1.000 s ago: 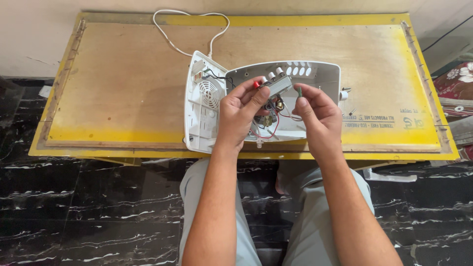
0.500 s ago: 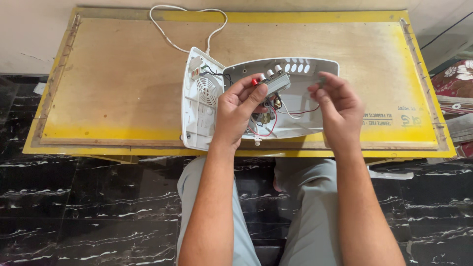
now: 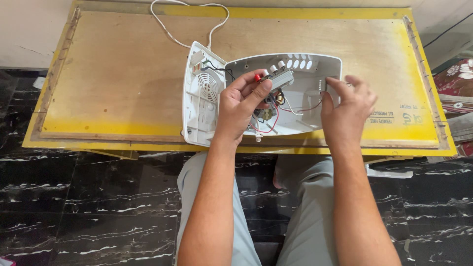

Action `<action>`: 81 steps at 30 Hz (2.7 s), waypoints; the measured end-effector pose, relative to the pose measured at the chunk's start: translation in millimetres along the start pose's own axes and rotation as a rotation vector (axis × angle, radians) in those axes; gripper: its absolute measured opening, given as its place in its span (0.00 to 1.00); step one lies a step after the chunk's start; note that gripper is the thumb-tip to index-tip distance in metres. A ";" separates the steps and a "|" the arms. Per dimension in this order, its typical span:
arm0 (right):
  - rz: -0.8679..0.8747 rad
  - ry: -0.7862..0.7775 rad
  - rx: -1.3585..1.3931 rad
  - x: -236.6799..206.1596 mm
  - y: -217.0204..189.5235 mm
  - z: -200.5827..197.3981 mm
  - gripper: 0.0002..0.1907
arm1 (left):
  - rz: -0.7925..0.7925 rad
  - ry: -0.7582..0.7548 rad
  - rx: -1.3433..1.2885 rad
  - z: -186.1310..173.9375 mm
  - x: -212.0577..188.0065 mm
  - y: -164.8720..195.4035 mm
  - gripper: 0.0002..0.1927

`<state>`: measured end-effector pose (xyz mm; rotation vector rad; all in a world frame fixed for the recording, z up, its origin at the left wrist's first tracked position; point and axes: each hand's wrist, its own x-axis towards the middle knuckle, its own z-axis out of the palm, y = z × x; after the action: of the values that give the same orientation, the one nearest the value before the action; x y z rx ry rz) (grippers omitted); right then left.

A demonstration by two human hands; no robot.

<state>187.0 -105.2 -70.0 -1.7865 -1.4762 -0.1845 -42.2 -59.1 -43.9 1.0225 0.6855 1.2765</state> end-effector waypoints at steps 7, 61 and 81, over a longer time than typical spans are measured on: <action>0.015 -0.079 -0.085 -2.3 6.6 17.7 0.22 | 0.002 -0.004 0.007 0.8 -1.4 -0.9 0.23; 0.297 -0.465 1.368 -8.5 -62.5 1.8 0.07 | -0.026 -0.052 0.037 -3.6 -0.4 1.6 0.23; 0.314 -0.499 1.207 -11.4 -74.1 -2.7 0.06 | -0.003 -0.125 -0.101 -1.6 1.4 -1.9 0.22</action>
<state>119.3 -115.2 -39.5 -1.0084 -1.1362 1.1439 -42.4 -57.3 -46.1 1.0082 0.5218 1.2212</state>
